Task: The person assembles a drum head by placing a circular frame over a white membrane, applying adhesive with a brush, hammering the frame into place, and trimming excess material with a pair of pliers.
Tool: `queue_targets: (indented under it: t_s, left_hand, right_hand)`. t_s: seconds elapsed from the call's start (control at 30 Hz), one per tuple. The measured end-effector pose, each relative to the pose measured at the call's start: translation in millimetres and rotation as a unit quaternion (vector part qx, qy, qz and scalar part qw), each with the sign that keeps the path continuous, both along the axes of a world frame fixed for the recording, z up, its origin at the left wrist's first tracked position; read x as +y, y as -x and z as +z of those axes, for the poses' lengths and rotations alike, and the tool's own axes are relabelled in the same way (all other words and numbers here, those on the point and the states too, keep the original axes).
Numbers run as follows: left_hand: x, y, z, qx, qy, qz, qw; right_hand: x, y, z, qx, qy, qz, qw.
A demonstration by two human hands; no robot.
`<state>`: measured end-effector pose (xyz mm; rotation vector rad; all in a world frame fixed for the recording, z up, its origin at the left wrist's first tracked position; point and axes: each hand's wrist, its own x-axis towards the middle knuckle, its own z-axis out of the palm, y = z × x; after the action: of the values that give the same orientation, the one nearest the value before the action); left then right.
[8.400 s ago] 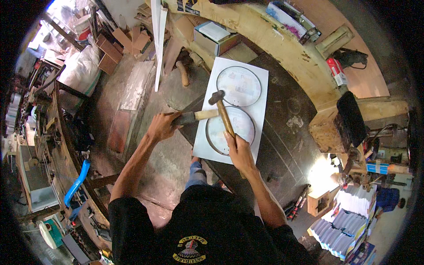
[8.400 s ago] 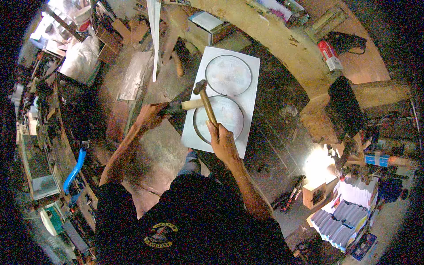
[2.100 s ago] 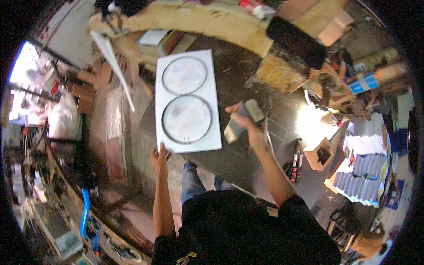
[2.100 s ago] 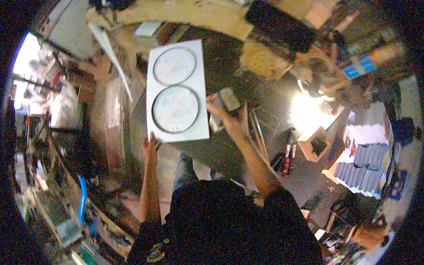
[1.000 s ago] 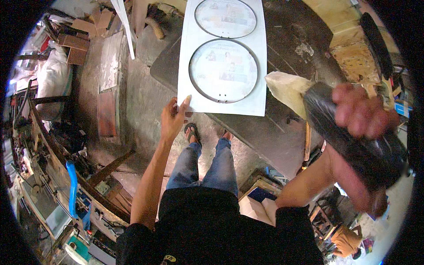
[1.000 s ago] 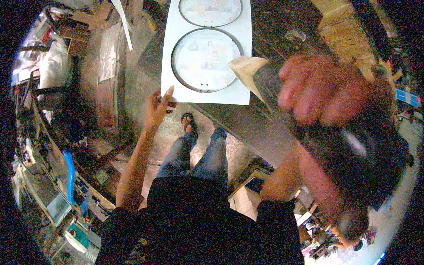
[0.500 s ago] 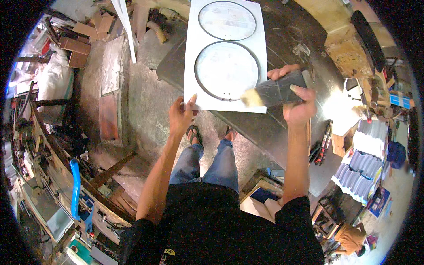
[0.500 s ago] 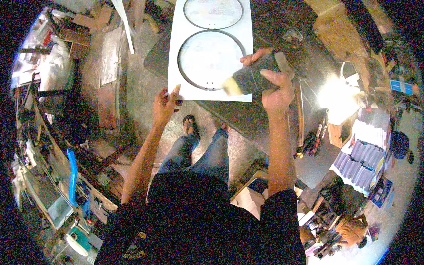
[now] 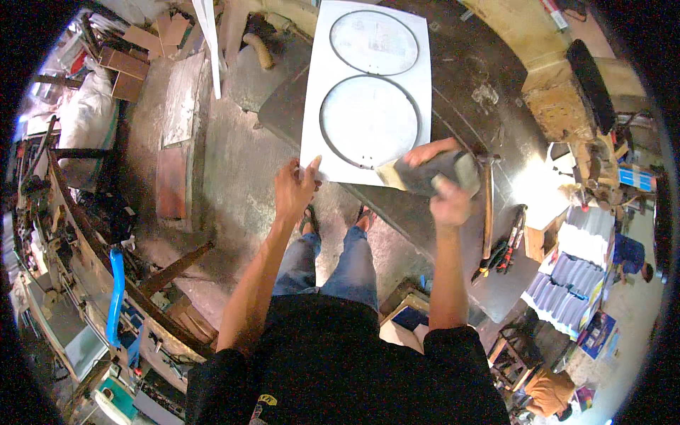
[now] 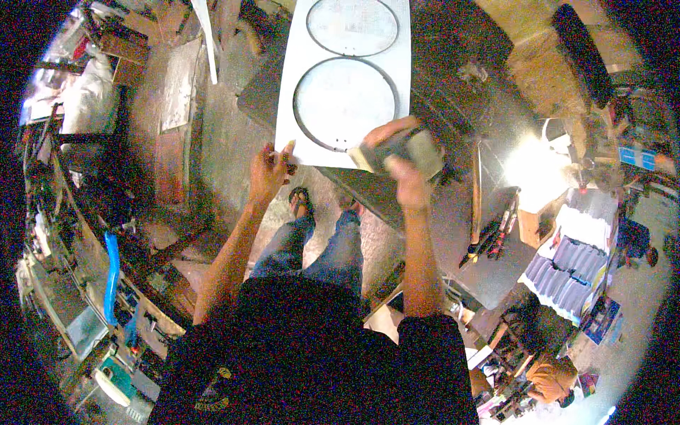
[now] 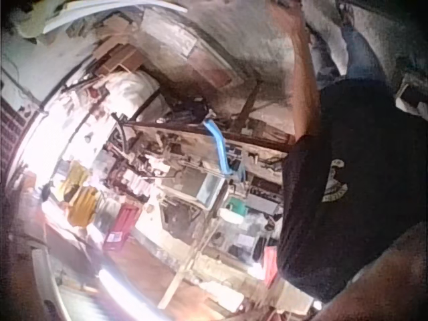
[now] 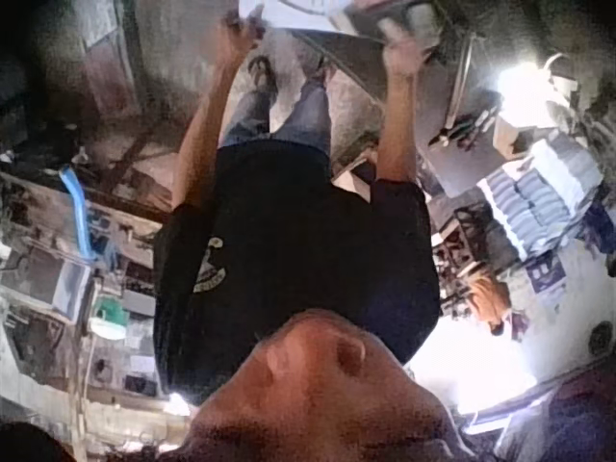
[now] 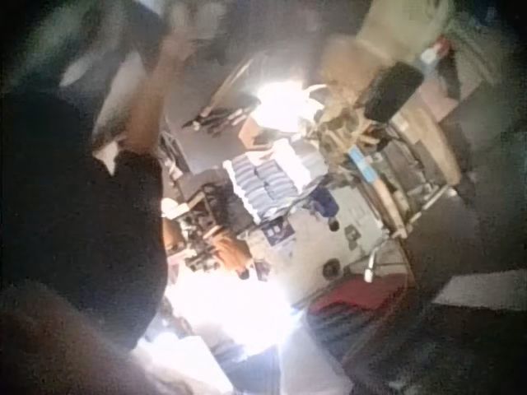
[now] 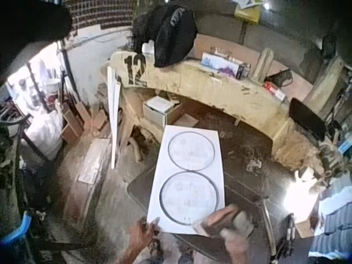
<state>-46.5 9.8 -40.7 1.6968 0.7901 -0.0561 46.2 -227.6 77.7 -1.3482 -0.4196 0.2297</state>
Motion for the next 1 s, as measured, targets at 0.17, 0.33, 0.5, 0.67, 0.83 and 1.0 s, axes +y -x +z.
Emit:
queue_targets:
  t_s: [0.17,0.33,0.5,0.67,0.83,1.0]
  left_hand:
    - [2,1,-1,-0.024,0.019,0.024,0.999]
    - [-3,-2,0,-0.034,0.05,0.028,0.998]
    - [0,9,-24,-0.015,0.008,0.026,1.0]
    - [-13,5,-14,0.008,0.041,0.081,0.996]
    - [-11,14,-38,-0.026,-0.031,0.1,0.994]
    - [-18,1,-9,-0.014,0.01,0.109,0.994]
  right_hand:
    - [-30,-32,39,0.079,0.031,-0.11,0.99]
    - [-71,-73,123,-0.299,0.0,0.188,0.935]
    - [-28,-48,4,-0.152,0.025,0.06,0.986]
    - [-22,-76,16,0.036,-0.045,-0.025,0.998]
    - [-70,-90,57,-0.225,0.019,-0.005,0.974]
    - [-17,-59,75,-0.165,-0.17,0.164,0.958]
